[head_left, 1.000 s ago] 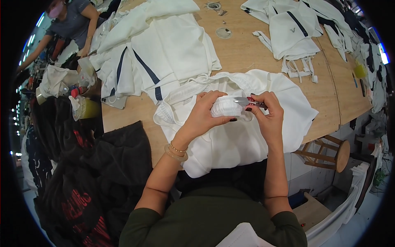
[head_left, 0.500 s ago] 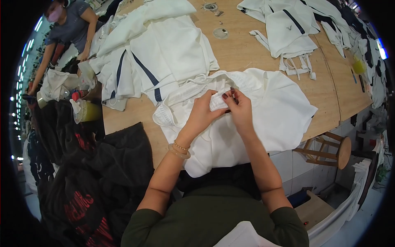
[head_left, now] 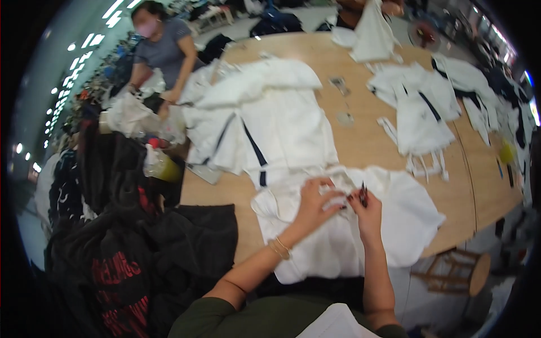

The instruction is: Using small snips to trim excess threads from the waistbands of white garments in a factory.

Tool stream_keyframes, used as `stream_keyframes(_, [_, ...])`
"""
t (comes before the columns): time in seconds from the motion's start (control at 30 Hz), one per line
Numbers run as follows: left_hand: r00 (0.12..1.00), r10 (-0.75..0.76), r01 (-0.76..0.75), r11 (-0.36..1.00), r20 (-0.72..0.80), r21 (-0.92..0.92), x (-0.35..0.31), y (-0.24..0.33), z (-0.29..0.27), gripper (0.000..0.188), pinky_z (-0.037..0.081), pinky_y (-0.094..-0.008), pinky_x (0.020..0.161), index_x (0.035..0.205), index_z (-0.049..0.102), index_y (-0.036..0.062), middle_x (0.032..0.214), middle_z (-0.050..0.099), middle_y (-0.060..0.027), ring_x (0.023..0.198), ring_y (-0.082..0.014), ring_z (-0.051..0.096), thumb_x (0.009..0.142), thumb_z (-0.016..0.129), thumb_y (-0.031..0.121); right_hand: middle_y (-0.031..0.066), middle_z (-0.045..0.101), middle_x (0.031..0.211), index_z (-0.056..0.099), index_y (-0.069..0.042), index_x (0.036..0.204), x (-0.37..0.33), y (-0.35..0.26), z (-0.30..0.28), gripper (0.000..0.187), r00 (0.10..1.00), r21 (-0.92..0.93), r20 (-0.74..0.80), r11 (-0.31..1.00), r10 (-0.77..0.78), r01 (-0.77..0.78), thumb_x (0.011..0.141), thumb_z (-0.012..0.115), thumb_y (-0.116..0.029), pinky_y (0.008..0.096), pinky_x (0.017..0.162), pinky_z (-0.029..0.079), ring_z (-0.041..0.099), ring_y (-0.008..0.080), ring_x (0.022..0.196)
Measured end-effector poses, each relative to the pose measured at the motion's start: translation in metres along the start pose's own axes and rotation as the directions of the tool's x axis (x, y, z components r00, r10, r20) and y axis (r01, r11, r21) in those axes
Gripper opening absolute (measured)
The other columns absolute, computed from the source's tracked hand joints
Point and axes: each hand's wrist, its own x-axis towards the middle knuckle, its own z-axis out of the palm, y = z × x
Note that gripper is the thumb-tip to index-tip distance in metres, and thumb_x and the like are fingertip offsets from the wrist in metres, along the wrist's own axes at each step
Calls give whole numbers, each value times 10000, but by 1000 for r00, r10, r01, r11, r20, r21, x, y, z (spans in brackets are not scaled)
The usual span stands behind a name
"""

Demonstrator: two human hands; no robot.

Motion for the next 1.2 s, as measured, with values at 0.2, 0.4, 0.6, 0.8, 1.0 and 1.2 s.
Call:
stream_keyframes(0.2, [998, -55, 50, 991, -39, -122, -12, 23, -9, 130, 459, -334, 684, 884, 650, 51, 906, 558, -78, 789, -241, 565, 760, 687, 36, -26, 545, 767, 577, -16, 827, -8, -13, 9, 51, 994, -58, 72, 995, -78, 83, 854, 613, -40, 201, 623, 404, 503, 49, 718])
stream_keyframes(0.4, [968, -250, 246, 915, 31, -319, -6, 19, -14, 87, 496, -281, 694, 932, 591, 14, 924, 583, -81, 780, -192, 605, 849, 610, -7, -57, 444, 784, 511, -48, 1000, -13, -23, -9, 147, 999, 161, -19, 986, -38, 41, 883, 600, -44, 182, 628, 370, 456, 33, 736])
stream_keyframes(0.6, [956, -281, 76, 517, -86, -852, 17, 84, -72, 213, 440, -310, 804, 958, 556, -1, 962, 555, -130, 893, -201, 536, 952, 468, 192, -35, 504, 792, 536, -51, 1006, -12, 19, -48, 135, 968, 25, -249, 1000, -12, 19, 889, 594, -87, 193, 615, 359, 508, 44, 764])
stream_keyframes(0.8, [860, 430, 280, 50, 273, -959, 15, 164, -113, 470, 402, -382, 759, 969, 572, 40, 924, 570, -154, 783, -246, 512, 983, 396, 476, 155, 557, 1022, 529, -17, 1109, -22, 32, -59, 350, 937, -586, -285, 810, -204, -3, 770, 616, -3, 389, 859, 423, 524, 325, 938])
stream_keyframes(1.0, [885, 429, 236, -76, 181, -969, 3, 161, -97, 224, 384, -406, 673, 860, 537, 43, 847, 552, -102, 675, -225, 471, 984, 477, 220, 121, 520, 1169, 590, -74, 1111, -26, 28, -68, 404, 937, -857, -110, 509, -333, 80, 720, 692, -86, 449, 922, 363, 446, 329, 1140])
stream_keyframes(1.2, [573, 744, 482, 33, 343, -876, -21, 143, -85, 222, 414, -405, 722, 852, 570, 32, 910, 576, -148, 758, -305, 510, 972, 499, 204, 126, 508, 1207, 621, -96, 1051, -6, 18, -54, 350, 905, -807, 55, 514, -422, 289, 710, 696, -112, 474, 932, 356, 427, 333, 1181])
